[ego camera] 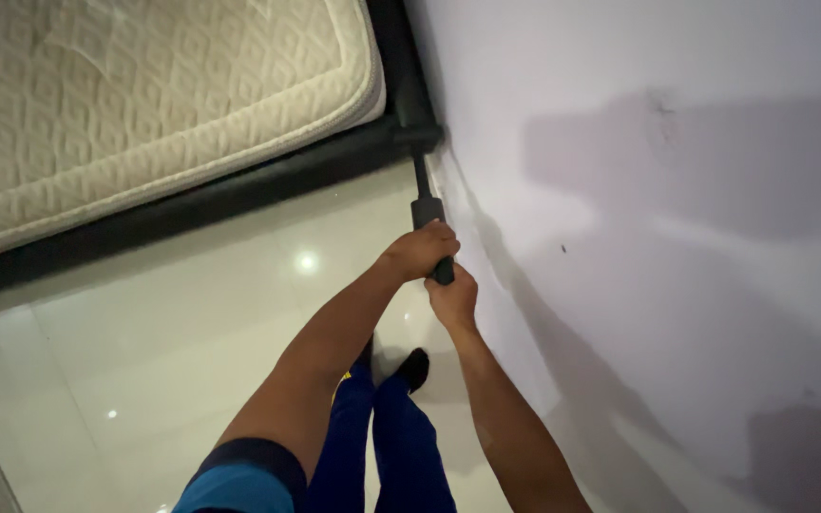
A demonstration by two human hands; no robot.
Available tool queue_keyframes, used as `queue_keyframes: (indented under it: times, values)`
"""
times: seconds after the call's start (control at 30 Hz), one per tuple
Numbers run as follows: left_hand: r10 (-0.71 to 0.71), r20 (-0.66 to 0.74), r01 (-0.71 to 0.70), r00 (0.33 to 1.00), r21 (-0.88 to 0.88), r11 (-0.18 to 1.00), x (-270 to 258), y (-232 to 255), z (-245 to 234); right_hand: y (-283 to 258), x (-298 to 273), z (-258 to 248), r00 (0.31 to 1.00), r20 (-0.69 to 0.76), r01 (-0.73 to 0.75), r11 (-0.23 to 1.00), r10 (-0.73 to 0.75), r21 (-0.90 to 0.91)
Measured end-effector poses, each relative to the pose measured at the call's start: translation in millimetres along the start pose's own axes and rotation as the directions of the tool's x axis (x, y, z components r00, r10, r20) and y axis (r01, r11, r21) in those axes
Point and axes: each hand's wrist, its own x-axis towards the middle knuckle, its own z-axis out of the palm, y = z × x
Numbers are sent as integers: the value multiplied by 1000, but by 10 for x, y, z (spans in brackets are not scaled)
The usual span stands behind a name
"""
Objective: The person vacuums a mattress by moving a handheld vacuum cleaner across its top surface and along its edges.
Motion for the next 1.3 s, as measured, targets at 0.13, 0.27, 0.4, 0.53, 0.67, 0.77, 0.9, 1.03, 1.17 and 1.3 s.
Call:
queue_keyframes:
  times: [0.13,0.27,0.4,0.53,0.67,0.77,0.9,1.03,1.17,1.3]
  values:
    - [-89,33,91,995,-56,994,-66,149,95,36,-132,-116,1000,24,3,999,-3,-41]
    - [-36,-22,35,999,-41,999,-83,326,131,-88,-289,-331,998,32,-45,999,46,-24]
    - [13,-84,-16,996,-35,999,-47,429,-51,-350,-353,-503,992,73,-105,993,101,57]
    - [-6,-148,2,989,-21,1000,27,486,-268,-635,-313,-604,997,62,-48,997,44,63]
    - [-9,-113,8,994,-4,1000,146,369,-527,-939,-198,-613,999,37,-22,997,19,70]
    - [-16,-78,15,997,-18,1000,265,223,-681,-1144,-39,-605,997,50,-71,992,66,102]
    - [21,-135,-26,991,-35,999,392,25,-939,-1413,210,-536,994,53,-98,991,94,88]
    - [29,-95,-38,995,-102,994,490,-138,-1253,-1629,413,-475,996,39,-81,996,81,21]
    - [32,-156,-42,987,-62,997,570,-232,-1456,-1814,578,-439,1000,13,-25,999,25,44]
    - [30,-145,-41,989,-71,997,651,-299,-1691,-2043,683,-433,998,18,-60,998,59,34]
